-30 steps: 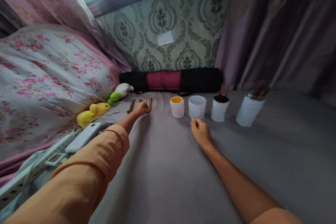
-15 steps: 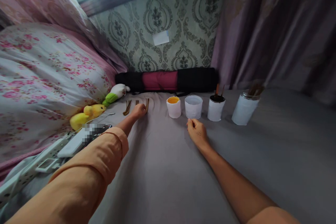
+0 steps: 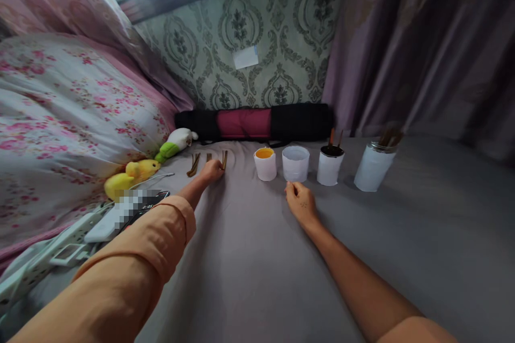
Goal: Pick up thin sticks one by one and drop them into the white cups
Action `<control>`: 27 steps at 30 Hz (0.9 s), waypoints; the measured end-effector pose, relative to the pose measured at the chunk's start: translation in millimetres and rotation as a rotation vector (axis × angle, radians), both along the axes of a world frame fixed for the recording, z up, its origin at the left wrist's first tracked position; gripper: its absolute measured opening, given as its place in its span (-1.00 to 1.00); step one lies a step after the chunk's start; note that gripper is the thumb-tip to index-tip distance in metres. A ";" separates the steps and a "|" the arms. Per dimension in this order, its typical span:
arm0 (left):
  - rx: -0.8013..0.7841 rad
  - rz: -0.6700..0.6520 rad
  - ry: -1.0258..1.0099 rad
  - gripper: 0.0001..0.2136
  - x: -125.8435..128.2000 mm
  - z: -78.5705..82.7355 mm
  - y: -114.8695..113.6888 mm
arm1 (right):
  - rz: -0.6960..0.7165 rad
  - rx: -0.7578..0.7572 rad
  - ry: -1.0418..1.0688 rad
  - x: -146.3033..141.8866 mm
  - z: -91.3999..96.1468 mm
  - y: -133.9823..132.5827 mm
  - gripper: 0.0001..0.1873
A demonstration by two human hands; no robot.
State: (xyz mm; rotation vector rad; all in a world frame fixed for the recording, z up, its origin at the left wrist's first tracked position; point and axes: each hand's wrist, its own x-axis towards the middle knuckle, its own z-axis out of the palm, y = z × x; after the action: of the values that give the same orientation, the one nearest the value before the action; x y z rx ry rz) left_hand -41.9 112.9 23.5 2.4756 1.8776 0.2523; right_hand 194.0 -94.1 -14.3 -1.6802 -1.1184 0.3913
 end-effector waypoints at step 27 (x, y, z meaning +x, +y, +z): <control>-0.002 0.022 -0.020 -0.77 4.5 2.1 -6.2 | 0.006 0.006 -0.006 0.1 -0.3 0.2 -0.56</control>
State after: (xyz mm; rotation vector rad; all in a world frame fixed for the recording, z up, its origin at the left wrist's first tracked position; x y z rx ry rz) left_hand -37.4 106.6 25.6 2.4434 1.8978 0.2745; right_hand 194.1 -93.8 -14.5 -1.6742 -1.1288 0.3868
